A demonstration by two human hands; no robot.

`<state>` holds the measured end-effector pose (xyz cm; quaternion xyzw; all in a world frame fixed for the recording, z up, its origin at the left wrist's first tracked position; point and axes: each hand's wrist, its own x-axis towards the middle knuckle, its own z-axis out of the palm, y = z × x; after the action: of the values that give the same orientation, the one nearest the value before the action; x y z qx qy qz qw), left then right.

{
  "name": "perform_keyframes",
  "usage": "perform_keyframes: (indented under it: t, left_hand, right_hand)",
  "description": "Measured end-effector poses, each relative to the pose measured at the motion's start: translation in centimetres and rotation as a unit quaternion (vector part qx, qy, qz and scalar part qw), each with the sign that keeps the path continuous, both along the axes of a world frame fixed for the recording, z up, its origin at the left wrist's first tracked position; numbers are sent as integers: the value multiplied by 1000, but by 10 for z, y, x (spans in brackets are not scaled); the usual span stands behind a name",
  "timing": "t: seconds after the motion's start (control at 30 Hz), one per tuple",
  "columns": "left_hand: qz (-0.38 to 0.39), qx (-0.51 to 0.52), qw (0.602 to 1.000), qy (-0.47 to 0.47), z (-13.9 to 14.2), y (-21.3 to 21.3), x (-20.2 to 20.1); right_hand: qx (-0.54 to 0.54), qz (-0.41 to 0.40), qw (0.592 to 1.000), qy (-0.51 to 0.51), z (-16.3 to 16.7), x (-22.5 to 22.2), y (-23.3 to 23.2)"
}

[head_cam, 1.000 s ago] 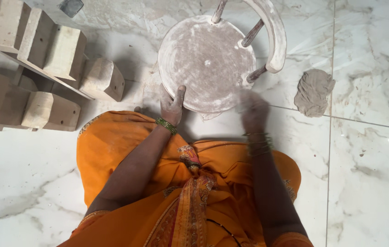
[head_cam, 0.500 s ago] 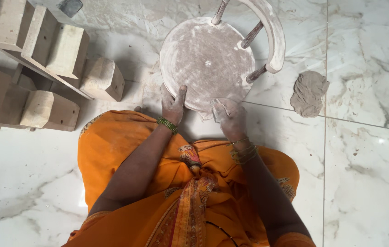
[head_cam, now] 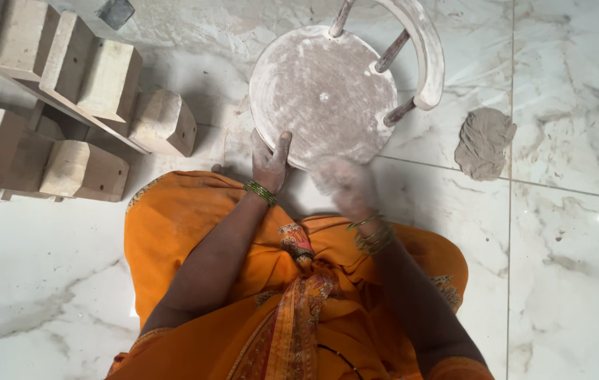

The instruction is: The person sits on the floor shaping a clay pot lid with a curved handle, pressing and smoothing its surface by hand. They apply wet clay from a lump beside them onto the lid, scrape and trim the rim with a small flat tool, rotate the lid to work different sides, and press the surface with both palms.

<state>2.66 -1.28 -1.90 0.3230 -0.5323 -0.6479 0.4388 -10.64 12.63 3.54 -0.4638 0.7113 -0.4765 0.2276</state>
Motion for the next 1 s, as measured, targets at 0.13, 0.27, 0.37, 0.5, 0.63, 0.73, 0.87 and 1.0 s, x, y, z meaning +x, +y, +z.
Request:
perform_keyframes:
  t: [0.13, 0.27, 0.37, 0.5, 0.63, 0.73, 0.87, 1.0]
  left_hand:
    - [9, -1, 1000, 9, 0, -1, -1]
    - [0, 54, 997, 61, 3, -6, 0]
    - [8, 73, 997, 39, 6, -7, 6]
    - [16, -40, 999, 8, 7, -1, 15]
    - [12, -56, 998, 14, 11, 0, 20]
    - [3, -21, 999, 31, 15, -3, 22]
    - [14, -52, 998, 22, 18, -5, 22]
    - [15, -53, 997, 46, 15, -6, 20]
  right_hand:
    - [30, -116, 969, 218, 37, -65, 17]
    - [-94, -114, 931, 333, 66, -85, 33]
    - [-126, -54, 929, 344, 71, -74, 31]
    - [-66, -95, 915, 386, 65, -68, 24]
    - [-64, -84, 955, 277, 52, -71, 28]
    - [3, -55, 989, 134, 41, -70, 35]
    - [-72, -57, 980, 178, 32, -76, 34]
    - [-37, -79, 991, 101, 27, -76, 31]
